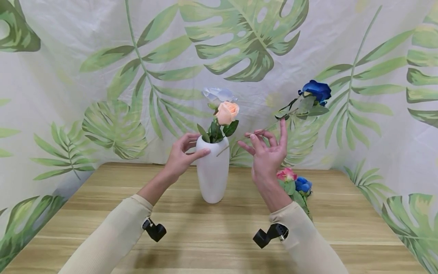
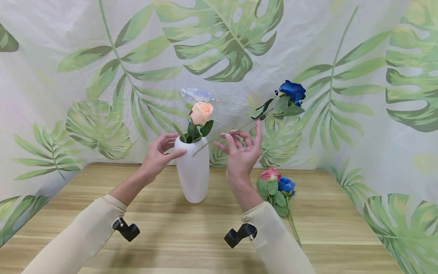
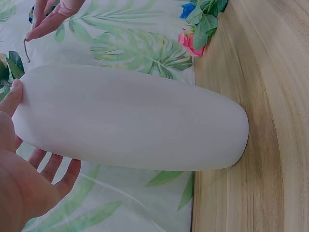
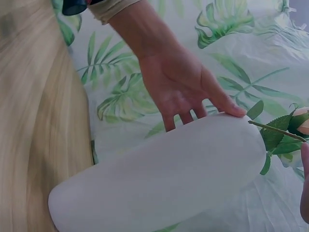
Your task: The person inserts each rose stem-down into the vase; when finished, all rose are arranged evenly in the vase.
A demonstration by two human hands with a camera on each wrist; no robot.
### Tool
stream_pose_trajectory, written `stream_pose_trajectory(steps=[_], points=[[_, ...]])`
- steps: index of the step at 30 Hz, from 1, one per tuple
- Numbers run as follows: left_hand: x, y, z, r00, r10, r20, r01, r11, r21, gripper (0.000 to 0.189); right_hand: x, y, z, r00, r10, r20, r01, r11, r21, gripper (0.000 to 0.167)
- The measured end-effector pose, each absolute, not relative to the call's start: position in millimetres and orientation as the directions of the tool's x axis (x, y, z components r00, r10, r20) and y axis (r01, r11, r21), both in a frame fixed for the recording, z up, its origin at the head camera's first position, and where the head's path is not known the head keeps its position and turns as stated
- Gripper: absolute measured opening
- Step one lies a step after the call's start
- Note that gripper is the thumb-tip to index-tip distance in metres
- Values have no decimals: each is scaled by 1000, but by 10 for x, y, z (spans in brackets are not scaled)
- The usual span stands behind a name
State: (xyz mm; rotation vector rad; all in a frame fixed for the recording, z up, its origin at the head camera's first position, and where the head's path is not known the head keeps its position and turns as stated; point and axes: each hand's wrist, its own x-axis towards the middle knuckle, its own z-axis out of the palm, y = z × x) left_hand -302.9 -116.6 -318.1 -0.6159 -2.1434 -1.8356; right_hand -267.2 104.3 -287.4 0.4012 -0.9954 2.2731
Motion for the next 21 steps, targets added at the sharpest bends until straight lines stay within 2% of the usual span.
stream_pose_trajectory(steps=[6,21], points=[[-3039,-1166,-3191,-880,154,448,467,121,876,52,-2692,1010,-2854,-769,440,464,-639,-547,-541,88],[-3031,-1169,-3182,-880,157,448,467,116,876,51,-2801,890,-2776,-727,530,436,-686,-549,-477,90]])
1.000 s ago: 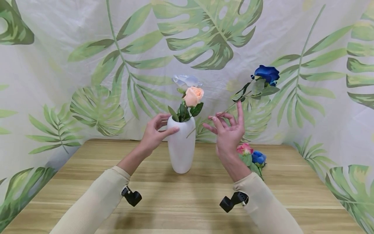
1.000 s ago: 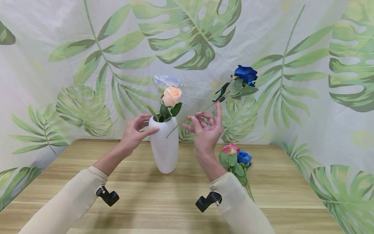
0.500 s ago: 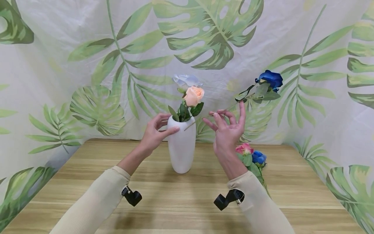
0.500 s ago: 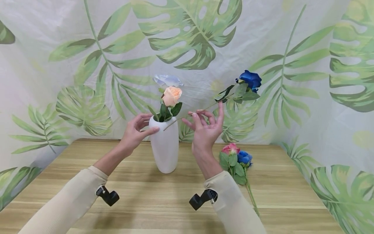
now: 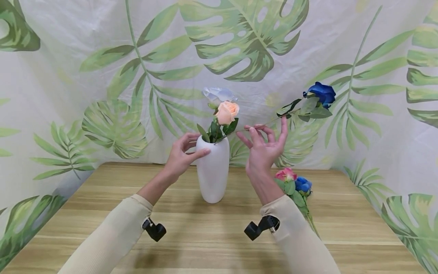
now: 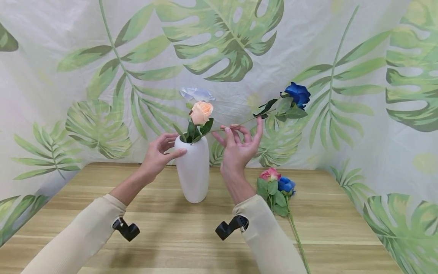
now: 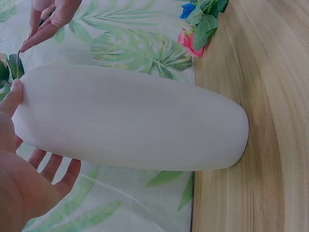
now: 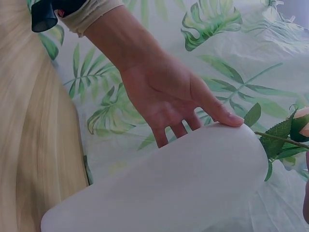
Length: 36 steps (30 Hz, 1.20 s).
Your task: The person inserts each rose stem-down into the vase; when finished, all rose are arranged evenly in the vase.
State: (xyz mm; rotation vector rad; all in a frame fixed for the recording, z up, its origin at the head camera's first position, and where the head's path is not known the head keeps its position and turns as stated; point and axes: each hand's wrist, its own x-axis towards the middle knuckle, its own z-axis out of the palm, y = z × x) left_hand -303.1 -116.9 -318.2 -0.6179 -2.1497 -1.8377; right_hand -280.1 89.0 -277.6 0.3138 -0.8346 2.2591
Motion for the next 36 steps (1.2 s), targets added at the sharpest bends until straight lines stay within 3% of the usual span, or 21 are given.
stream_pose_trajectory(steps=[14,36], points=[[-3025,-1172,-3194,-882,153,446,464,119,878,49,-2828,770,-2858,-734,493,468,-680,-520,-518,90],[-3040,-1159,-3182,-881,151,448,464,98,880,49,-2847,626,-2919,-656,398,641,-755,-338,-562,98]])
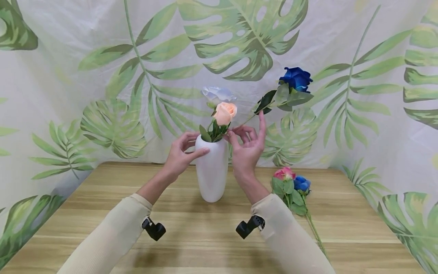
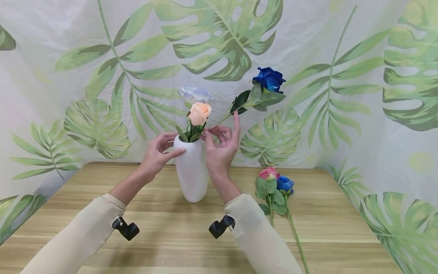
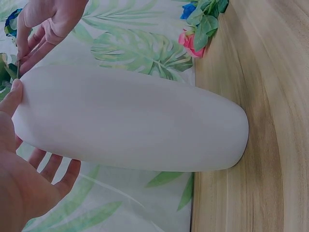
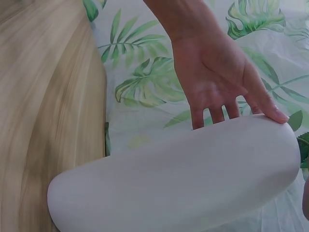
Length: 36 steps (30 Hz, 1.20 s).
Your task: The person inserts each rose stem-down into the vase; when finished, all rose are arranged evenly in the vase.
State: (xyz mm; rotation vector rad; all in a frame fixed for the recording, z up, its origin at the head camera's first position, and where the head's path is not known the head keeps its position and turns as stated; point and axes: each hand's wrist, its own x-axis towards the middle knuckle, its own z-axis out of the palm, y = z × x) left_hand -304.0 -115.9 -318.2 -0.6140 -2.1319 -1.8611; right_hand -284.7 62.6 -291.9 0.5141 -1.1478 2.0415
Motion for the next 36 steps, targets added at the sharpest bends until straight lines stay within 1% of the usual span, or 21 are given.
stream_pose_trajectory(steps=[4,10,15,21,25,31,34,36], points=[[-3039,-1163,-3182,-883,155,444,461,95,882,50,-2857,610,-2945,-652,372,661,-758,-300,-579,95],[-3038,-1167,-3177,-882,162,444,462,103,881,49,-2846,600,-2982,-629,332,703,-775,-188,-604,90],[-3033,-1165,-3177,-879,163,448,466,104,878,49,-2844,605,-2987,-618,294,730,-783,-143,-605,87],[-3037,-1160,-3175,-879,166,447,467,104,878,48,-2860,619,-2960,-624,267,735,-779,-133,-613,88],[-3041,-1162,-3170,-879,164,448,468,105,878,48,-2882,625,-2939,-608,252,753,-792,-118,-599,86],[-3045,-1165,-3173,-879,164,449,468,102,878,49,-2916,615,-2943,-581,256,773,-814,-143,-564,76],[-3046,-1164,-3171,-878,164,449,467,99,878,49,-2921,615,-2925,-586,259,768,-810,-153,-566,69],[-3046,-1162,-3167,-879,164,449,467,99,879,49,-2916,623,-2905,-593,254,764,-805,-155,-573,69]])
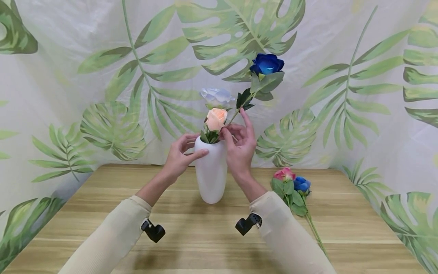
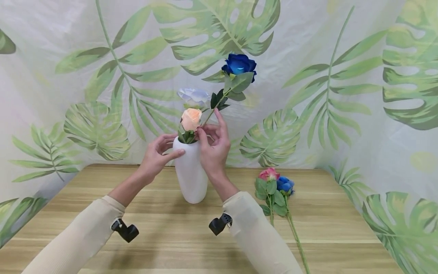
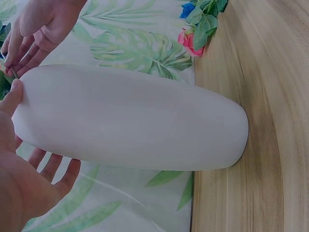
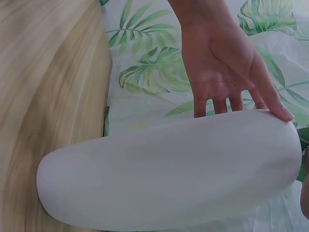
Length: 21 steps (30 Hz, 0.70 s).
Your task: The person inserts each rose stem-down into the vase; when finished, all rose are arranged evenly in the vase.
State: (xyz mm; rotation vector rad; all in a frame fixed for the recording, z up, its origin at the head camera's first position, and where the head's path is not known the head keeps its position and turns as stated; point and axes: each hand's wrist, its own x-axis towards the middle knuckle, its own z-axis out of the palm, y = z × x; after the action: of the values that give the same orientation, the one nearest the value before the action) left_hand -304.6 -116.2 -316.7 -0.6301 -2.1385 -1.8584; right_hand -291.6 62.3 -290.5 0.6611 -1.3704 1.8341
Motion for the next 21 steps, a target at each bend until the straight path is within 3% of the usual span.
stream_pose_trajectory(steps=[9,16,21], points=[[-3046,-1161,-3166,-883,162,441,460,107,882,49,-2918,657,-2872,-623,186,759,-782,-163,-602,86],[-3043,-1160,-3166,-884,160,440,458,101,883,48,-2924,658,-2869,-603,151,783,-797,-102,-595,79],[-3039,-1158,-3167,-884,161,440,458,101,883,47,-2929,649,-2882,-601,168,781,-799,-147,-583,72]])
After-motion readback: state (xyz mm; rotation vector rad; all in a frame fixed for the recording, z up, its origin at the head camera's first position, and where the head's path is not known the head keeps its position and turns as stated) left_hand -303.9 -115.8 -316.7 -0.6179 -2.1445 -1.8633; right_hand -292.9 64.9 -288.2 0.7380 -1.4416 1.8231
